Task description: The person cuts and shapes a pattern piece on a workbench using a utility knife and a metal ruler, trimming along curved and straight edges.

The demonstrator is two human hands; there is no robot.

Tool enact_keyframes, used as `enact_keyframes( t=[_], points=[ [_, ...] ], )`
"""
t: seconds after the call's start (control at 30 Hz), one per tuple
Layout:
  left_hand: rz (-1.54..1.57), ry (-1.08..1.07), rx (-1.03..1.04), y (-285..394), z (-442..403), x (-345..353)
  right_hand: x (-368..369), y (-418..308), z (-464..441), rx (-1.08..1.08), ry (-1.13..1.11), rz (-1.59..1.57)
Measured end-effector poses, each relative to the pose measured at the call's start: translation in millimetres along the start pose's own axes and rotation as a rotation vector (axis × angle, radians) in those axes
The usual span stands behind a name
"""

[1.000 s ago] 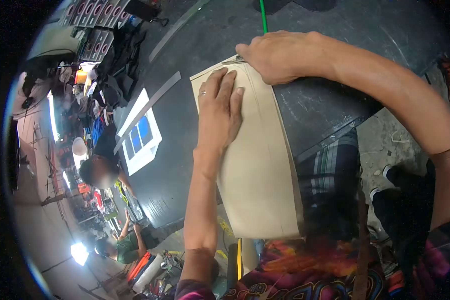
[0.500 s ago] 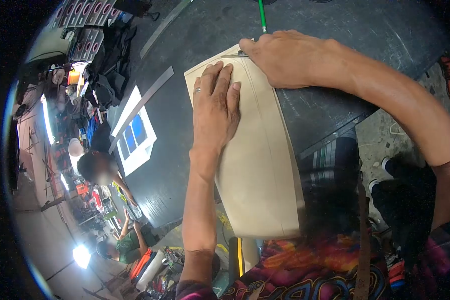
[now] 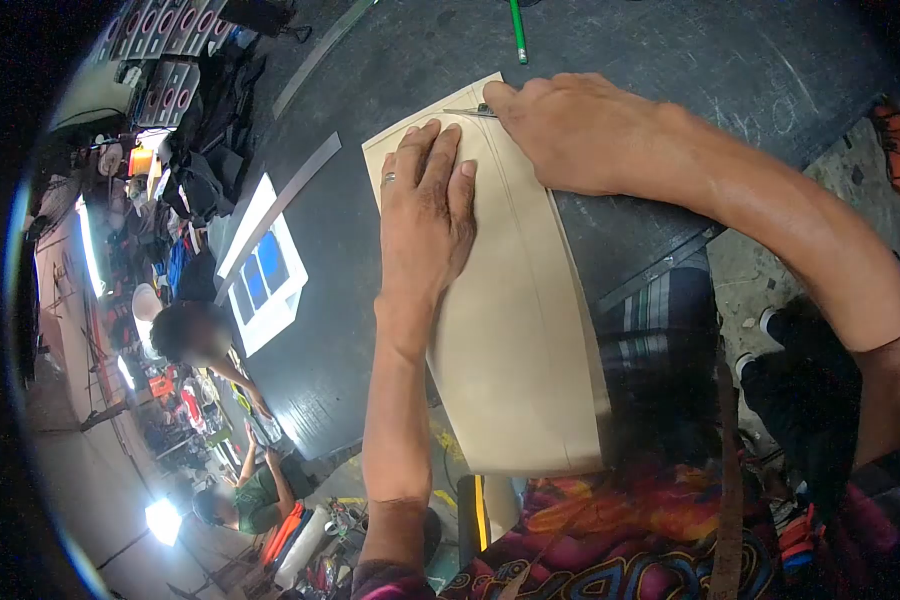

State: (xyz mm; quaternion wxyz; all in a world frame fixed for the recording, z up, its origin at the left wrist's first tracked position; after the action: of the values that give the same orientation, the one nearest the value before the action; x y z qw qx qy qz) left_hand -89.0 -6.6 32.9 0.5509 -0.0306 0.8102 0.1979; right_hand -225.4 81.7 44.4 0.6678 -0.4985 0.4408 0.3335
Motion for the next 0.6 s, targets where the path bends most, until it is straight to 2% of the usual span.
enact_keyframes(
  t=[0.2, 0.6],
  points=[
    [-0.002, 0.001, 0.003, 1.7, 1.1, -2.5, -7.8, -3.1, 9.0, -0.008, 0.046, 0.032],
    [0.001, -0.017, 0.017, -0.8, 0.5, 1.2, 6.6, -8.9, 15.4, 0.046, 0.04, -0.132]
  ],
)
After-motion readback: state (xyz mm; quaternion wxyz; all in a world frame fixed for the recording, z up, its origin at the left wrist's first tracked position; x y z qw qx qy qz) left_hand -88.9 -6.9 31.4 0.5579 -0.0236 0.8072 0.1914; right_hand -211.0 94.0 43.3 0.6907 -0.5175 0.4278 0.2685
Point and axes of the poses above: each hand's wrist, its own z-axis away from the middle knuckle, its own x-axis out of the palm, y = z × x, the point moved 8 cm from there along -z, towards the middle knuckle
